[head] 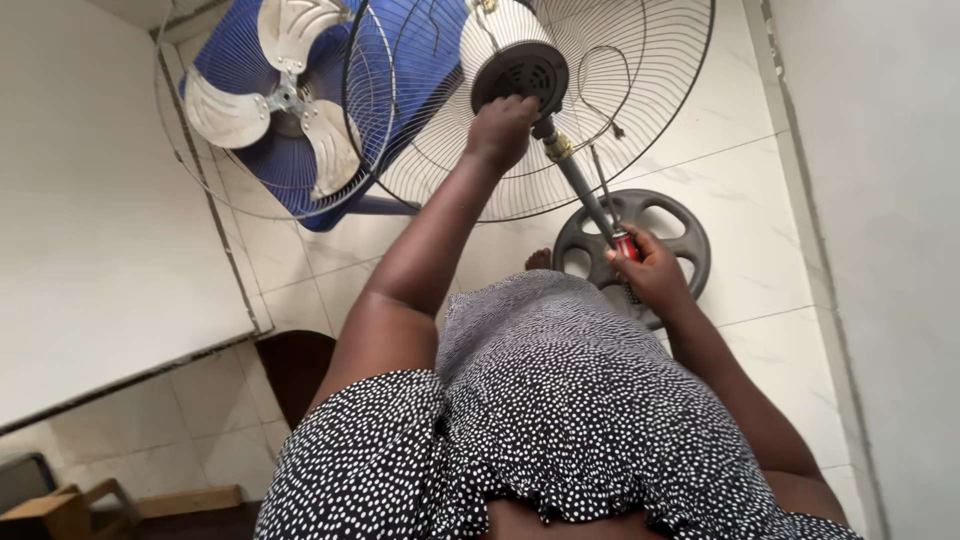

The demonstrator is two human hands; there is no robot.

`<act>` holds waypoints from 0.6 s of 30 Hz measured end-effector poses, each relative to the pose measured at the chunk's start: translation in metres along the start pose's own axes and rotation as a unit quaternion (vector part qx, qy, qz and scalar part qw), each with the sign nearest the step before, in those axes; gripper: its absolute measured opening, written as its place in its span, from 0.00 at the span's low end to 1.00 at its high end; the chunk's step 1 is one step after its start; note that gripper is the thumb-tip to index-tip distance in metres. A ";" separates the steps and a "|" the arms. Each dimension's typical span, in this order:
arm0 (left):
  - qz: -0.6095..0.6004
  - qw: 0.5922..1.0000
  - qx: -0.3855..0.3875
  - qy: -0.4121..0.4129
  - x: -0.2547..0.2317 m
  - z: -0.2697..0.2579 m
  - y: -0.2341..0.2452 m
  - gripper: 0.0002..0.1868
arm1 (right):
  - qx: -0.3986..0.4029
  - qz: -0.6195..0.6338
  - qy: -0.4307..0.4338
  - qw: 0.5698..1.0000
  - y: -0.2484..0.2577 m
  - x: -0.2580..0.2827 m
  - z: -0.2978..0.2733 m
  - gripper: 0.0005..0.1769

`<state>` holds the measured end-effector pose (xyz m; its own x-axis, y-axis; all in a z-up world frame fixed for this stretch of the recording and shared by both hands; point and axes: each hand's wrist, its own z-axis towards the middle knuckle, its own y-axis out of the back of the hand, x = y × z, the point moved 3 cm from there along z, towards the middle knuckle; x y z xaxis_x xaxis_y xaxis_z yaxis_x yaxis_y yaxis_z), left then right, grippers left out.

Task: The person uses a screwdriver to tighten screws on the central hub of a standing fan. They repeatedly adjust the fan's position and reposition their hands to access different screws on the hub.

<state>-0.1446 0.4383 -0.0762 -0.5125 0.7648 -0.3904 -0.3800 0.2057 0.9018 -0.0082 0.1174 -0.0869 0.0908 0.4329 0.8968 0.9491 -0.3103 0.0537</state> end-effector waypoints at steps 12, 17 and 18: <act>0.000 1.000 -0.011 -0.018 0.035 -0.006 -0.015 0.09 | -0.013 -0.041 -0.069 0.997 -0.013 0.021 0.034 0.34; 0.006 0.997 0.071 -0.013 0.074 0.017 -0.009 0.10 | -0.028 -0.017 -0.033 0.999 -0.043 0.044 0.083 0.34; 0.013 0.997 0.079 -0.014 0.080 0.019 -0.007 0.11 | -0.032 -0.010 -0.044 0.998 -0.049 0.047 0.092 0.34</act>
<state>-0.1687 0.5097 -0.1101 -0.4984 0.7868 -0.3640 -0.2393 0.2786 0.9301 -0.0229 0.2309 -0.0873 0.1001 0.5108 0.8538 0.9297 -0.3537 0.1025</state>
